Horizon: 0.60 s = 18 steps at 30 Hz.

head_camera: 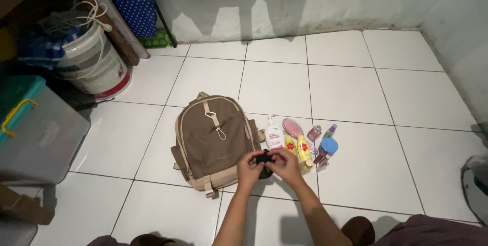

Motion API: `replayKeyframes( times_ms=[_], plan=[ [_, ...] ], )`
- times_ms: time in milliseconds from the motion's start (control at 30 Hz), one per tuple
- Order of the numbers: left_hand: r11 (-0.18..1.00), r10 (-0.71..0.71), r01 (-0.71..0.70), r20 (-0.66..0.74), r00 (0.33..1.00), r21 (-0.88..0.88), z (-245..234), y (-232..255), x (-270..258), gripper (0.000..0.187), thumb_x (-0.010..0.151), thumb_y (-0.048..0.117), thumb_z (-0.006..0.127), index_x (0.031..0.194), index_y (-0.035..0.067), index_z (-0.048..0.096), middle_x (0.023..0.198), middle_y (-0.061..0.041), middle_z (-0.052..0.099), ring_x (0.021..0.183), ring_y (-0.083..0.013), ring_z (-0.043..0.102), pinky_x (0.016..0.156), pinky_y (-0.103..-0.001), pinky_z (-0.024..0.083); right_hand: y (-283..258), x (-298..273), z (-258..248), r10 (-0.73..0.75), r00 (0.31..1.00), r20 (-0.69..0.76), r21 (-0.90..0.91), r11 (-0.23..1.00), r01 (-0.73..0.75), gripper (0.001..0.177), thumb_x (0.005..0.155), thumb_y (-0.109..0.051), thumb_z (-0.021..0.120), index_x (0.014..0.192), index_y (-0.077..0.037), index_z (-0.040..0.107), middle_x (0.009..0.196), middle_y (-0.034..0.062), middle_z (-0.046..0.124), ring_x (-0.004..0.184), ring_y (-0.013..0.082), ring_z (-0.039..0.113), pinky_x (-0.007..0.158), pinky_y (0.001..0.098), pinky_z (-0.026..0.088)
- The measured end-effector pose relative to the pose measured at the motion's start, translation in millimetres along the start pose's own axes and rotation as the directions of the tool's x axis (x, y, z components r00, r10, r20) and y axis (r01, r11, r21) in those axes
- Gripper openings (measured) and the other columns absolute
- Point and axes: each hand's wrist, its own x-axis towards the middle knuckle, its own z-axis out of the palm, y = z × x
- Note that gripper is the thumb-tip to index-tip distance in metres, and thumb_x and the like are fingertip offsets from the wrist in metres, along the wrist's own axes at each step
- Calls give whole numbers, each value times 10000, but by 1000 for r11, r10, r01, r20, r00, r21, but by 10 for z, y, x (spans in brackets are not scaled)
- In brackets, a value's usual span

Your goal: The person sits on the floor and unpacks a backpack, taking out a phone, charger cable, camera mount, toiletry bottles, a hair brush, an eye mask and a small pouch and arranging them on the floor. They open and close the backpack compartments and place items one at a time beside the bag.

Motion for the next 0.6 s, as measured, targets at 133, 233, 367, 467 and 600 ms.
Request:
replayKeyframes(
  times_ms=[133,233,367,467,600],
  plan=[
    [983,49,-39,-50,998,180,0,80,-13,395,798,-179,678,1163,-32,718,1211,-119,689,1126,-185,716,959,-289,576,-244,12,69,-36,998,60,-26,999,38,297,726,4,836,1007,-6,744,887,50,731,772,111,687,705,254,568],
    [998,-59,59,-52,997,5,33,255,-27,423,805,-153,665,1193,14,686,1183,-80,727,1109,-186,717,936,-285,584,-395,19,60,-44,998,52,-75,996,48,288,745,-22,854,1010,-2,742,886,72,737,763,127,694,696,267,569],
    [954,7,11,-60,998,301,107,653,-110,300,795,-57,759,1073,56,743,1031,-50,743,939,-183,735,815,-283,607,-496,26,73,-86,996,3,-159,984,85,188,790,-24,798,970,3,747,893,86,745,776,138,729,688,273,587],
    [815,101,-71,-20,995,575,178,987,-205,205,777,55,838,974,76,784,910,-75,707,777,-218,697,696,-316,583,-394,-4,119,-79,994,-75,-157,985,67,141,819,-28,769,954,7,748,906,86,746,792,141,736,668,268,598],
    [624,286,-214,35,958,751,330,1253,-260,142,782,128,828,908,95,774,867,-83,715,787,-286,667,706,-389,528,-2,33,144,28,953,-302,-83,995,-56,135,831,-38,802,947,13,756,862,89,753,749,144,693,667,269,565]
  ],
)
